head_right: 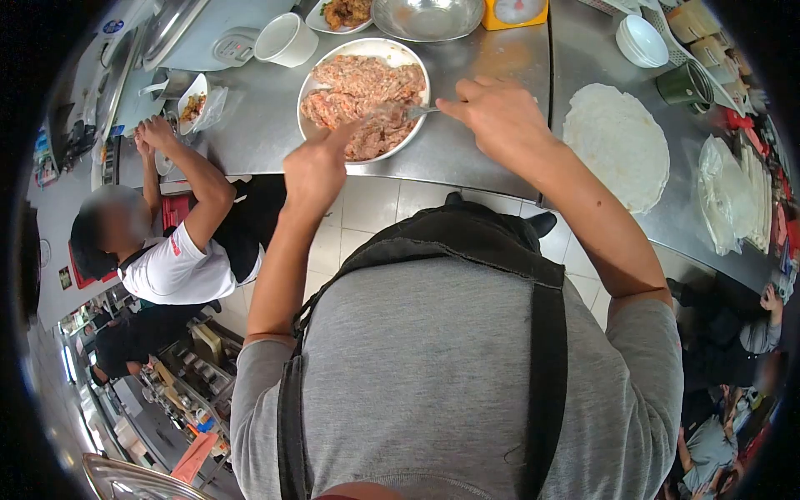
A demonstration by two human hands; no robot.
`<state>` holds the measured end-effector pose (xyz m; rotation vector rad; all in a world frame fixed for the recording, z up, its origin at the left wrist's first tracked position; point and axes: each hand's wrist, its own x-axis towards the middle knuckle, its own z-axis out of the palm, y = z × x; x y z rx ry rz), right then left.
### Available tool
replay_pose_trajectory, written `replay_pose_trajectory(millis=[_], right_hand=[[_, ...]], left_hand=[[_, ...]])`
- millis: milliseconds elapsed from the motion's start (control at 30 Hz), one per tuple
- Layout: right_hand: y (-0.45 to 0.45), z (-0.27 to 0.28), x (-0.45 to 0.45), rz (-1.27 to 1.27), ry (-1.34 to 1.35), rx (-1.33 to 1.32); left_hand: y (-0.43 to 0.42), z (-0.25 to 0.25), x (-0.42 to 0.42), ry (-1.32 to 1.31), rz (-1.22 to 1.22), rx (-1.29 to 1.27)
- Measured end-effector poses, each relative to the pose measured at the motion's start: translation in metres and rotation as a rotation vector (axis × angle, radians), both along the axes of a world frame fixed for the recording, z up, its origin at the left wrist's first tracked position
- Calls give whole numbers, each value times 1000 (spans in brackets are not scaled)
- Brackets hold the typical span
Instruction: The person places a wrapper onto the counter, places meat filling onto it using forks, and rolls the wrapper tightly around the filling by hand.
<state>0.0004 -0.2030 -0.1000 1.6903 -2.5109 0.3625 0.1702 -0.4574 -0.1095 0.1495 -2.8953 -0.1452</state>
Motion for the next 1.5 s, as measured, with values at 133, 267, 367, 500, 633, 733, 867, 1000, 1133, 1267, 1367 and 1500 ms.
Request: replay_pose_trajectory(millis=[133,267,367,500,633,733,867,1000,1133,1267,1367,1500], right_hand=[[3,11,-4,-56,14,28],[2,23,-9,-87,82,83],[1,28,-9,-101,127,104],[-1,25,-10,-137,116,160],[2,15,-12,-131,120,127],[5,13,-14,-110,144,82],[6,13,-13,-116,44,110],[4,22,1,-17,-167,101],[-11,6,21,74,-197,81],[-25,2,24,44,-101,121],[-22,1,17,20,-51,125],[-8,7,8,-3,-55,162]], left_hand=[[-5,13,11,-139,19,11],[-9,41,13,-118,38,21],[1,23,-4,11,4,37],[17,-14,-10,6,8,-34],[2,-1,14,-70,35,-53],[-20,32,27,-175,73,-10],[-13,61,30,-62,132,17],[4,63,49,-148,231,-54],[24,47,48,-335,262,-50],[36,22,22,-295,274,71],[33,9,23,-212,245,95],[8,10,45,-121,246,-35]])
